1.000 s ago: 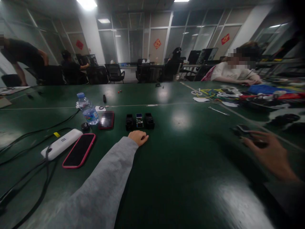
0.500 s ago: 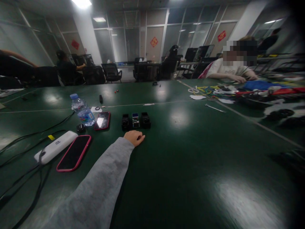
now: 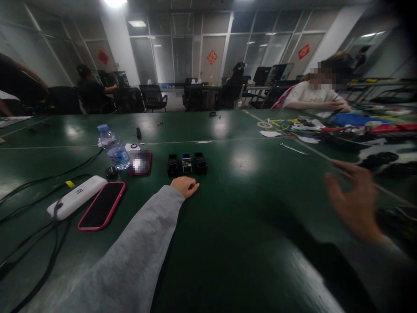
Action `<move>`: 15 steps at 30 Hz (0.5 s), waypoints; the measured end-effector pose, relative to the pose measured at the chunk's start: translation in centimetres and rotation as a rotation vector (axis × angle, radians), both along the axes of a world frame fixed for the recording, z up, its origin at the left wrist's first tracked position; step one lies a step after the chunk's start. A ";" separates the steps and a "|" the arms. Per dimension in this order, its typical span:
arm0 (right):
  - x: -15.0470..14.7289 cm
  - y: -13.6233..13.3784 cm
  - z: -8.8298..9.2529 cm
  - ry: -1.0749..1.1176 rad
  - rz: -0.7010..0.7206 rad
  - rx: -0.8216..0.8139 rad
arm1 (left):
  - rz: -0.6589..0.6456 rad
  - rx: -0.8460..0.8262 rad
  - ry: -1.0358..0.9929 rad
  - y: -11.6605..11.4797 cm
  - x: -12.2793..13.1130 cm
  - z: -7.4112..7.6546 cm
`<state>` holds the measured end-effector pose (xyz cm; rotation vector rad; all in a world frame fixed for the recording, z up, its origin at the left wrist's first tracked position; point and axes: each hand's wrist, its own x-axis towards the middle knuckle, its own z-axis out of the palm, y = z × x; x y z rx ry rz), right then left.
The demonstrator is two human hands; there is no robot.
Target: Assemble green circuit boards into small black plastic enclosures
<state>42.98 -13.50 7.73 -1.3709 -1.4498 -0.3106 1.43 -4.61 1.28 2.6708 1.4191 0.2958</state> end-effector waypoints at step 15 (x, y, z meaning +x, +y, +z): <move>-22.4 10.3 -6.2 -0.484 0.479 -0.297 | 0.013 0.068 0.018 -0.1 0.4 0.0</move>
